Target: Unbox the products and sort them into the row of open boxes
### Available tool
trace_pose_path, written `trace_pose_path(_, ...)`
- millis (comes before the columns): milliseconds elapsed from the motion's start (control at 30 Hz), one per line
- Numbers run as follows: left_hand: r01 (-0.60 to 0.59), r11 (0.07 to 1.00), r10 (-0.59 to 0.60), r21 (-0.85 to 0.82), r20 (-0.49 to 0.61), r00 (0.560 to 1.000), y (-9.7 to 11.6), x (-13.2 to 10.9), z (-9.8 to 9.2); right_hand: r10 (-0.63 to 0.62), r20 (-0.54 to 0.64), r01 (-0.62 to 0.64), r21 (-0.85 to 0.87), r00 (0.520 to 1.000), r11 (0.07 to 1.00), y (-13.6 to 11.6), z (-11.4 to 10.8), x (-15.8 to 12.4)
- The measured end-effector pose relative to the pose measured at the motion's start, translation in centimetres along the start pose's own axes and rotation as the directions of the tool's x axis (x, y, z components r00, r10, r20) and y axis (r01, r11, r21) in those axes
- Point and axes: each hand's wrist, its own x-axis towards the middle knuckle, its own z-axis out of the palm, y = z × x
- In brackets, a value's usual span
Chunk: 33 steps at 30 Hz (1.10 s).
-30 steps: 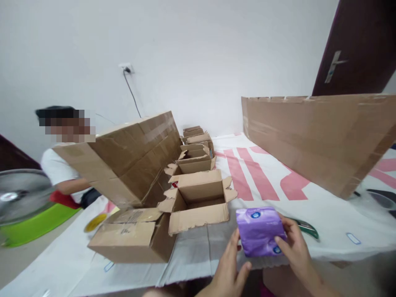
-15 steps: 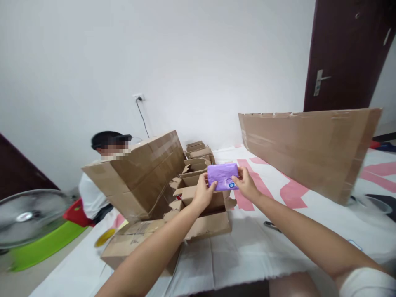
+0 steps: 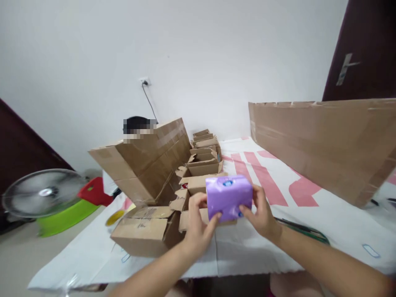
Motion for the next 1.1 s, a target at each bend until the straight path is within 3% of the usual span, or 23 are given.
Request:
trace_pose_path(100,-0.155,0.982,0.155,0.107,0.011,0.988,0.4,-4.7,-0.7,-0.041,0.064,0.046,-0.08,0.997,0.996,-0.1,-0.7,-4.8)
trace_pose_path(233,-0.231,0.962,0.228,0.144,0.039,0.973,-0.9,-8.7,-0.7,-0.017,0.106,0.034,-0.163,0.994,0.986,0.6,-0.6,-9.2)
trace_pose_path(400,-0.248,0.951,0.246,0.184,0.037,0.969,-3.7,-12.4,-0.2,0.054,0.158,-0.015,-0.24,0.986,0.971,1.9,0.1,-12.0)
trace_pose_path(500,-0.199,0.949,0.19,0.243,0.061,0.98,-5.5,-14.2,-0.3,0.124,0.265,-0.047,-0.28,0.956,0.959,2.9,0.4,-12.2)
trace_pose_path(567,-0.105,0.947,0.086,0.304,0.077,0.993,-6.6,-14.6,-0.3,0.148,0.336,-0.044,-0.297,0.93,0.954,3.5,0.8,-11.5)
trace_pose_path(667,0.077,0.911,-0.092,0.405,0.016,0.996,-7.9,-14.1,-0.2,0.192,0.368,-0.062,-0.337,0.91,0.94,4.6,1.9,-9.7)
trace_pose_path(733,0.128,0.871,-0.12,0.475,-0.047,0.992,-8.3,-13.5,0.1,0.263,0.391,-0.125,-0.345,0.882,0.93,5.4,2.8,-8.7)
trace_pose_path(833,0.02,0.808,0.05,0.589,-0.102,0.994,-8.0,-13.1,0.6,0.344,0.427,-0.2,-0.345,0.836,0.917,6.8,3.9,-8.4)
trace_pose_path(933,-0.232,0.75,0.249,0.62,0.06,0.967,-7.3,-13.4,1.6,0.329,0.404,-0.189,-0.348,0.854,0.918,7.7,4.4,-9.0)
trace_pose_path(1033,-0.348,0.687,0.233,0.638,0.26,0.937,-7.2,-13.0,2.9,0.289,0.388,-0.163,-0.326,0.876,0.931,8.1,4.3,-9.6)
trace_pose_path(1100,-0.329,0.644,0.168,0.69,0.292,0.941,-7.6,-12.2,3.6,0.274,0.381,-0.152,-0.32,0.883,0.935,8.3,4.2,-9.8)
